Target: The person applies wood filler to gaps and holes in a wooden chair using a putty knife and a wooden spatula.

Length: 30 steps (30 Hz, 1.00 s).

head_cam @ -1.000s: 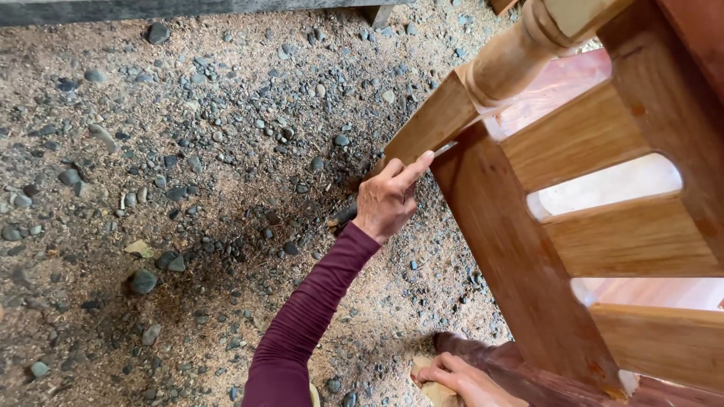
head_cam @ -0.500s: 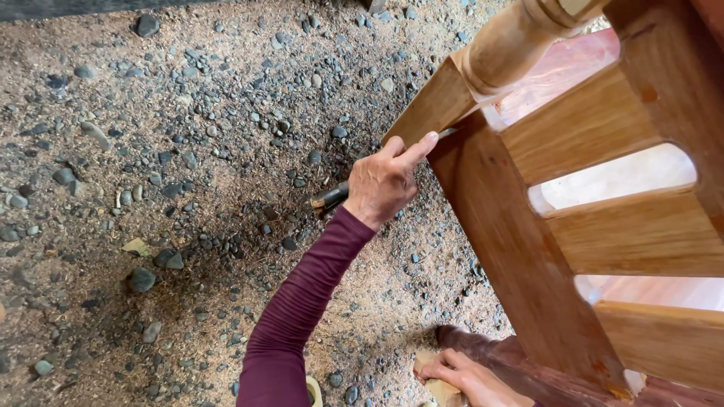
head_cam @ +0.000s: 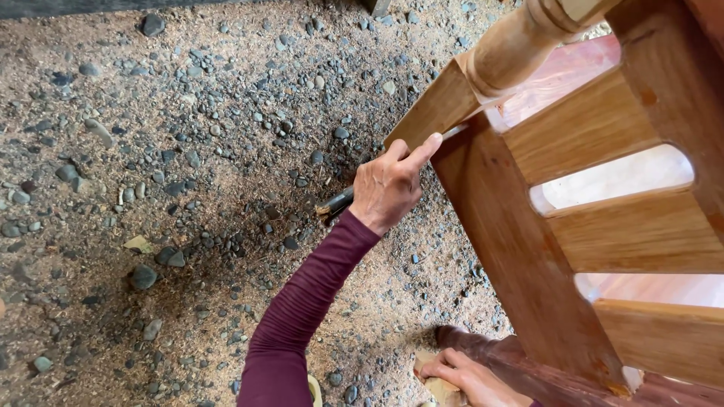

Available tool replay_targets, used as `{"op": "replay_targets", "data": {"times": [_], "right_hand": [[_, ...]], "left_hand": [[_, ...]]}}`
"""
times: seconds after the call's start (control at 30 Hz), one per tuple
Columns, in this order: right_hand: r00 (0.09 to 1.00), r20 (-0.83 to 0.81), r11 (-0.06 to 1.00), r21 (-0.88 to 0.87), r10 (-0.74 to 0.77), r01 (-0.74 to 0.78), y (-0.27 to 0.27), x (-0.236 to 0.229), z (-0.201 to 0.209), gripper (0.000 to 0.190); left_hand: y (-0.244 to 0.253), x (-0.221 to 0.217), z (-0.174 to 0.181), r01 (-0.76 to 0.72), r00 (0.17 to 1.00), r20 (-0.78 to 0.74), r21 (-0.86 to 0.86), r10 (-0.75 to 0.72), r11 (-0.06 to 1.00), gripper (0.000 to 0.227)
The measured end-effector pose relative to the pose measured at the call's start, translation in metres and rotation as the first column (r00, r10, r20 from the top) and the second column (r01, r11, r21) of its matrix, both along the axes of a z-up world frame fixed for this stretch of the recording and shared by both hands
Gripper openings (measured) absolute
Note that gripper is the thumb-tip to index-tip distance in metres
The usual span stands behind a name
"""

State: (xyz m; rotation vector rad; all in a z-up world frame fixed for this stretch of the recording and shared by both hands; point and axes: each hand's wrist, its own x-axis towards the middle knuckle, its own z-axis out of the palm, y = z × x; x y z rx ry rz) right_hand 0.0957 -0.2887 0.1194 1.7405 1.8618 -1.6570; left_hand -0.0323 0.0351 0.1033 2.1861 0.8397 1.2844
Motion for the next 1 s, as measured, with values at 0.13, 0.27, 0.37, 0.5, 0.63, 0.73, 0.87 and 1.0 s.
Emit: {"op": "replay_targets", "data": {"times": [0.13, 0.27, 0.37, 0.5, 0.63, 0.73, 0.87, 1.0], "right_hand": [[1.0, -0.005, 1.0, -0.01, 0.005, -0.005, -0.004, 0.004, -0.004, 0.05], [0.999, -0.005, 0.999, 0.02, 0.033, -0.033, -0.009, 0.009, -0.008, 0.052], [0.999, -0.046, 0.999, 0.031, 0.013, -0.011, -0.007, 0.006, -0.005, 0.051], [1.0, -0.023, 0.999, 0.033, 0.015, -0.014, -0.002, -0.001, 0.002, 0.051], [1.0, 0.027, 1.0, 0.007, -0.003, 0.003, -0.001, -0.006, 0.007, 0.05], [1.0, 0.004, 0.997, 0.081, 0.0, 0.0, -0.005, -0.006, 0.01, 0.048], [0.999, 0.047, 0.999, 0.037, 0.018, -0.02, -0.019, 0.002, -0.008, 0.046], [0.997, 0.065, 0.998, 0.035, 0.041, -0.043, -0.036, 0.015, -0.035, 0.041]], "left_hand": [[0.006, 0.004, 0.002, 0.028, 0.999, -0.024, -0.008, -0.028, 1.0, 0.054], [0.006, 0.001, -0.001, 0.029, 0.999, -0.032, 0.014, -0.028, 0.999, 0.055], [0.003, 0.0, -0.015, 0.013, 0.995, -0.099, 0.044, -0.009, 0.999, 0.059], [-0.001, 0.001, -0.043, 0.043, 0.975, -0.216, -0.051, -0.053, 0.998, 0.065], [-0.018, 0.004, -0.087, 0.005, 0.999, -0.049, -0.09, -0.009, 0.996, 0.064], [-0.037, 0.021, -0.129, 0.051, 0.994, 0.105, -0.163, -0.034, 0.985, 0.063], [-0.048, 0.044, -0.132, 0.141, 0.967, 0.242, -0.256, -0.078, 0.956, 0.068], [-0.04, 0.063, -0.123, 0.116, 0.891, 0.453, -0.156, -0.034, 0.981, 0.074]]}}
